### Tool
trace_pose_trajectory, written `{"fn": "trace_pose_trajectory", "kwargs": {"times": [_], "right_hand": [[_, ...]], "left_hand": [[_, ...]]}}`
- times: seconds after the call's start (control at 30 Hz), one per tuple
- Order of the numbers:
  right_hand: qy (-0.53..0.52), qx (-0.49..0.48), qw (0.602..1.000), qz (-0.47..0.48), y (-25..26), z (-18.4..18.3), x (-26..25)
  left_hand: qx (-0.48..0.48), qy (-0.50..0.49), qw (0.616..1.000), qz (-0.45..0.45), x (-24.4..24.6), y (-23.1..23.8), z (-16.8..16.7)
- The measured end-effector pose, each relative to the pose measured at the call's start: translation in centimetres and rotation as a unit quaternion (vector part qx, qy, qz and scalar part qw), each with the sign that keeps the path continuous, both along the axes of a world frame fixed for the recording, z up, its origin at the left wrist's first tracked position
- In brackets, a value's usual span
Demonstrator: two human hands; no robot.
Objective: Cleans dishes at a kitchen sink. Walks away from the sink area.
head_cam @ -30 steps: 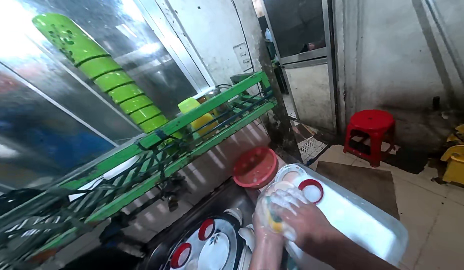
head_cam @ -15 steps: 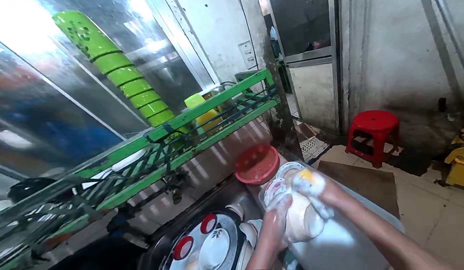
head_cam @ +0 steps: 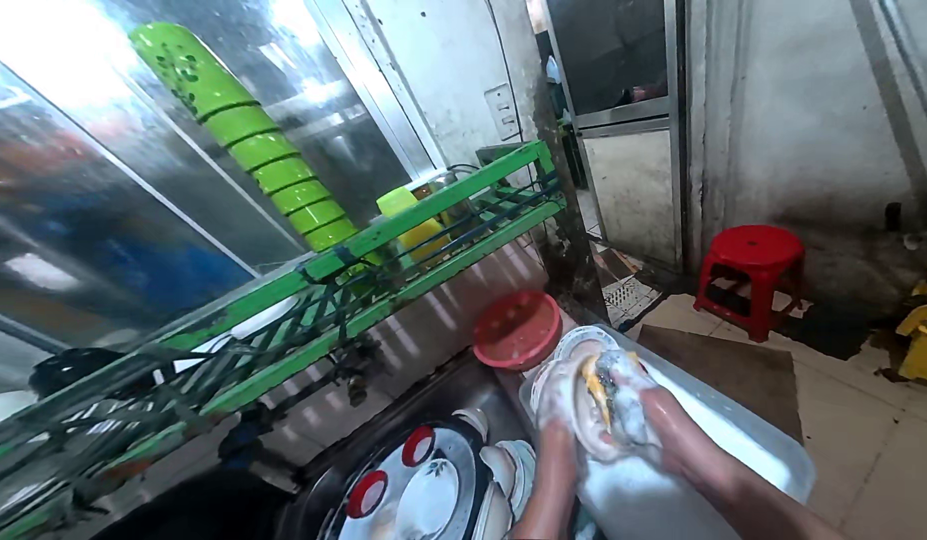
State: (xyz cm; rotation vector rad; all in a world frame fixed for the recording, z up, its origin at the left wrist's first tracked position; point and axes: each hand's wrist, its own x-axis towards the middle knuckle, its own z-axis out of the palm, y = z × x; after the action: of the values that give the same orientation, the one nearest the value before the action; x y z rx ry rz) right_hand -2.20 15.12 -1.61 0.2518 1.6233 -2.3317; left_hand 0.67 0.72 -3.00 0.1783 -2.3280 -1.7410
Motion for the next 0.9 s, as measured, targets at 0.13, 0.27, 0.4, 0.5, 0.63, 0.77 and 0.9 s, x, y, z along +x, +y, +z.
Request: {"fn": "trace_pose_trajectory", "kwargs": {"times": [0.13,0.27,0.4,0.5,0.63,0.77,0.9], "right_hand": [[0.025,0.025,0.999,0.018,-0.6,-0.5,0.3],[0.323,0.356,0.838,0.258,0.7,-0.8,0.7],[0.232,0.165,0.951,0.121,1.1,-1.4,0.7],[0.04,-0.029,0.998,-0.03,0.4,0.4,0.1],[0.254,0.325,0.88,0.235,1.9,0.4,0.0],[0.558,0.516,0.58,0.294,3.0,1.4,-0.8],[0.592,0.539,0.589,0.112,3.8,-0.8,-3.7]], "left_hand": [[-0.028,0.054,0.996,-0.059,-0.7,2.2,-1.5],[0.217,-0.174,0.959,-0.053,-1.7,0.3,2.0],[0.255,-0.157,0.942,-0.151,-2.4,-0.1,2.3],[0.131,-0.056,0.976,-0.166,-2.1,0.9,0.9],[0.173,-0.12,0.97,-0.124,-1.9,0.5,2.0],[0.367,-0.256,0.882,-0.148,-2.3,-0.5,3.0],[0.356,-0.146,0.911,-0.147,-2.7,0.0,3.1]]}}
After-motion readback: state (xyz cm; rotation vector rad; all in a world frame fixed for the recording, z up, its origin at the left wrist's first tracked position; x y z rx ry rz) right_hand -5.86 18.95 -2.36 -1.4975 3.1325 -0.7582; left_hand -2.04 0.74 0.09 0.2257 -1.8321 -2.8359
